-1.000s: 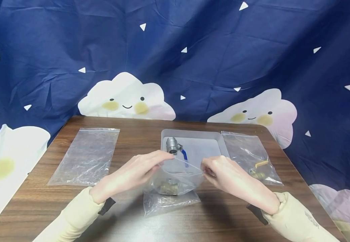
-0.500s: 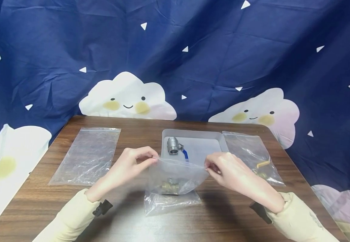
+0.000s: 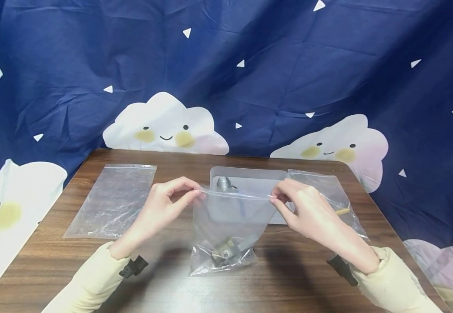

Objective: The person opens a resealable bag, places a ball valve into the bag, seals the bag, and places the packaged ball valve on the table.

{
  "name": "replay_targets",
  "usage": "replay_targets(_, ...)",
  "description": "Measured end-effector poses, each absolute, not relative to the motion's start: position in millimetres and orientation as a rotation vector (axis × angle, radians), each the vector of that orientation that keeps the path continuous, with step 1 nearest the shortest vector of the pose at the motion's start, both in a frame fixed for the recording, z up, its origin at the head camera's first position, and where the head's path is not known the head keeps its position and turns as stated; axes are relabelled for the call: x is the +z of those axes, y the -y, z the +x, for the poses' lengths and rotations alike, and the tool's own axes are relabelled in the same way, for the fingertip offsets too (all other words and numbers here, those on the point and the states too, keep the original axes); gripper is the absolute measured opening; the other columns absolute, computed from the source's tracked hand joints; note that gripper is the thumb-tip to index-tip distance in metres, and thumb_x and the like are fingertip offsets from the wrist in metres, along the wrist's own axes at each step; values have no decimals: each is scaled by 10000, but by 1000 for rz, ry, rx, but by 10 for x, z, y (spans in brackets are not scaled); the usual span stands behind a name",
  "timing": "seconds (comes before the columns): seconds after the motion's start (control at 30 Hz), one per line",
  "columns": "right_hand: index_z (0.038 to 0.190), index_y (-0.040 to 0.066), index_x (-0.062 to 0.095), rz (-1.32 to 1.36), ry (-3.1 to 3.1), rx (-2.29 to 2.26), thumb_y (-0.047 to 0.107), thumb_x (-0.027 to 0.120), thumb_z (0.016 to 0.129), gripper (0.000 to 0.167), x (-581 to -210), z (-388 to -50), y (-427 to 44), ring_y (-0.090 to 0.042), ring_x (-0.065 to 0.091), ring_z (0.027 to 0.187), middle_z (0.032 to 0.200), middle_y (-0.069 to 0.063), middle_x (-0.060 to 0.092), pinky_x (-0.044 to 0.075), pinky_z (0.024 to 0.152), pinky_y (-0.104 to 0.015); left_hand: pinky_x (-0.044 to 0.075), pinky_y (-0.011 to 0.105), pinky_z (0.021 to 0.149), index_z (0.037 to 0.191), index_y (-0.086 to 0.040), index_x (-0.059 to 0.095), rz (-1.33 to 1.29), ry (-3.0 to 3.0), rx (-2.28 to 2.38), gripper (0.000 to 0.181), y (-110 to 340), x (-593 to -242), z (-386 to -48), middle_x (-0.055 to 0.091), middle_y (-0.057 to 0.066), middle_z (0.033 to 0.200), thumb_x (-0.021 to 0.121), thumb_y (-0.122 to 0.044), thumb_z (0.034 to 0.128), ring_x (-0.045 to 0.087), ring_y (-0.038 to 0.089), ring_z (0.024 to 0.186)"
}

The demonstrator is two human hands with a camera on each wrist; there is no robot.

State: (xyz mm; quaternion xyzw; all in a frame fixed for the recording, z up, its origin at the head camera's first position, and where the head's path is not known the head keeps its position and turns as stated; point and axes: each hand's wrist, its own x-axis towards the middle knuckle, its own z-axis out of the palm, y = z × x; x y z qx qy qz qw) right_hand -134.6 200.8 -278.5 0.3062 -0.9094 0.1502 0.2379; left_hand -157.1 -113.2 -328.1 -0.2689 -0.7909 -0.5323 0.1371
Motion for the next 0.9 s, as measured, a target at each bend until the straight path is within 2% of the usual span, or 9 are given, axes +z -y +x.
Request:
replay_targets(0.13, 839, 159, 629, 843, 2440, 446, 81, 752, 831, 146, -2732, -1352, -2027, -27, 560, 695, 747, 85, 604, 502, 612, -235, 617, 256, 723, 965, -113, 721, -754, 2239, -1590, 75, 1131, -3230, -1549, 775, 23, 905, 680, -67, 923, 721, 44, 777)
replay_targets(0.27, 836, 150, 631, 843, 2406, 470, 89, 761, 828, 144, -2680, -1345, -2040, -29, 565, 707, 759, 79, 610, 458, 624, -158, 628, 318, 717, 964, -94, 716, -737, 2205, -1664, 73, 1130, -3174, -1524, 776, 61, 897, 674, -51, 923, 731, 57, 764)
replay_targets(0.37, 838, 152, 634, 842, 2392, 476, 95, 767, 824, 145, -2650, -1337, -2053, -23, 560, 703, 765, 86, 608, 417, 627, -117, 628, 307, 719, 961, -86, 714, -733, 2192, -1693, 66, 1129, -3138, -1509, 775, 77, 895, 674, -50, 923, 734, 61, 766)
replay_targets(0.5, 837, 144, 638, 846, 2378, 473, 101, 785, 811, 156, -2628, -1341, -2071, -24, 566, 700, 758, 86, 601, 441, 642, -133, 625, 277, 728, 955, -75, 714, -723, 2175, -1704, 56, 1126, -3122, -1508, 775, 92, 890, 680, -48, 918, 739, 61, 777)
replay_targets(0.67, 832, 141, 640, 846, 2379, 503, 100, 806, 796, 174, -2619, -1379, -2092, -20, 568, 711, 748, 90, 595, 476, 663, -142, 628, 294, 729, 945, -65, 707, -692, 2150, -1739, 42, 1131, -3113, -1521, 772, 113, 895, 686, -48, 914, 746, 72, 781)
replay_targets(0.9, 859, 142, 654, 883, 2381, 549, 34, 777, 811, 171, -2627, -1406, -2119, -21, 594, 769, 801, 92, 636, 459, 723, -94, 630, 308, 712, 931, -55, 709, -682, 2110, -1766, 31, 1123, -3119, -1550, 761, 134, 881, 699, -47, 903, 741, 85, 755)
